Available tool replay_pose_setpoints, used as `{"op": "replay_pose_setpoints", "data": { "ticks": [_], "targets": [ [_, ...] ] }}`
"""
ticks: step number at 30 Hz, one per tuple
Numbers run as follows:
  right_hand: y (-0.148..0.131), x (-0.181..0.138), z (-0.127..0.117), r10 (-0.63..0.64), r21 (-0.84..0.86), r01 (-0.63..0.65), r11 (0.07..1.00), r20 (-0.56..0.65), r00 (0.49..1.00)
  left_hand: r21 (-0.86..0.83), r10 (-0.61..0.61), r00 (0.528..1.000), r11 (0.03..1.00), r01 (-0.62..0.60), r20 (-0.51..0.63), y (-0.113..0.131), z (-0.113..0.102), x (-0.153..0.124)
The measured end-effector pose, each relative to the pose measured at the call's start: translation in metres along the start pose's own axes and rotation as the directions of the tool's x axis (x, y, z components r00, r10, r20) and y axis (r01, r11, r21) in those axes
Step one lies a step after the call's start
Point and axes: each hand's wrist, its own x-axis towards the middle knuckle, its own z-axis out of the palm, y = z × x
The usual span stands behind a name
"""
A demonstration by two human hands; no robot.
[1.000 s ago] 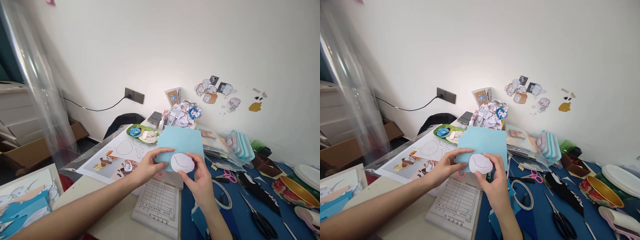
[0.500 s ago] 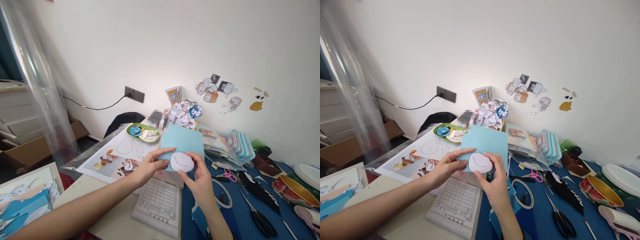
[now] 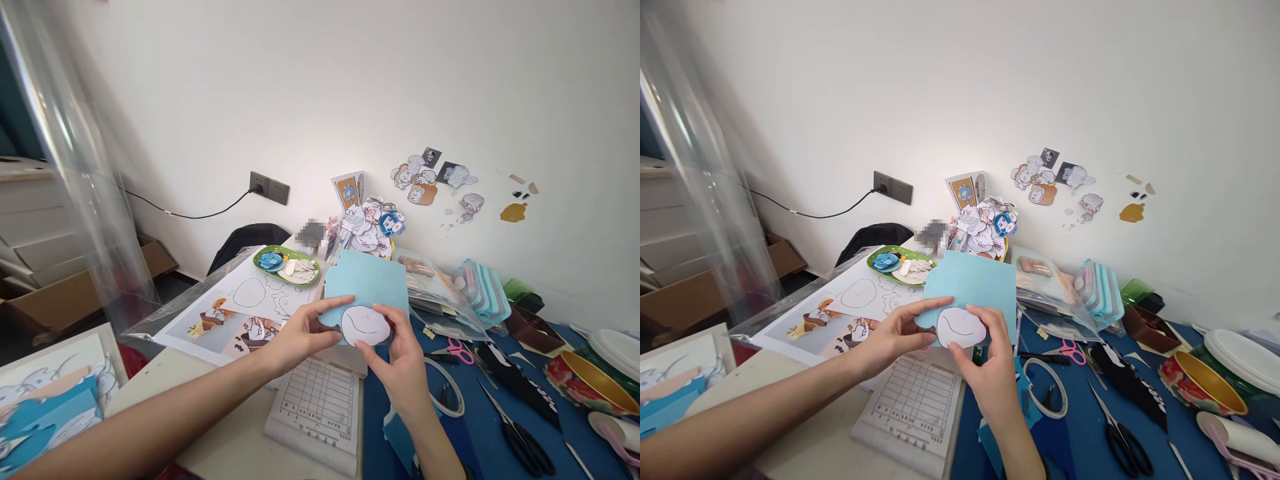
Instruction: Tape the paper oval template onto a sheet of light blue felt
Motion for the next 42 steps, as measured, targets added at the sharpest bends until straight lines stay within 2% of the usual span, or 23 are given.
{"op": "replay_pose_setpoints", "data": {
  "ticks": [4,8,16,20,26,37,42],
  "targets": [
    [0.001,-0.001,0.002,0.016,-0.003,-0.017,1.0,-0.05,0.999,-0.064,0.015,1.0,0.998,-0.014,0.022,-0.004,0.001,0.002],
    [0.004,-0.001,0.002,0.094,0.043,-0.091,0.995,-0.066,0.993,-0.073,0.009,1.0,0.997,-0.007,0.018,-0.008,0.001,0.003],
    [0.007,0.006,-0.008,0.245,0.164,-0.255,0.953,0.083,0.966,-0.014,0.04,0.999,0.999,-0.039,0.017,-0.007,0.003,0.002],
    [0.006,0.007,-0.008,0.304,0.266,-0.307,0.914,0.057,0.951,0.018,0.043,0.999,0.999,-0.043,0.009,-0.006,0.003,0.002],
    [0.003,0.007,-0.005,0.256,0.3,-0.23,0.926,-0.05,0.965,-0.004,0.017,0.999,1.0,-0.017,0.036,-0.007,0.001,0.003],
    [0.002,0.001,-0.006,0.157,0.131,-0.152,0.98,-0.033,0.987,-0.099,-0.025,0.997,0.995,0.032,0.073,-0.002,0.0,0.002],
    [0.002,-0.001,-0.005,0.147,0.132,-0.139,0.981,-0.056,0.987,-0.115,-0.038,0.998,0.992,0.044,0.056,-0.004,0.001,0.002]
  ]
}}
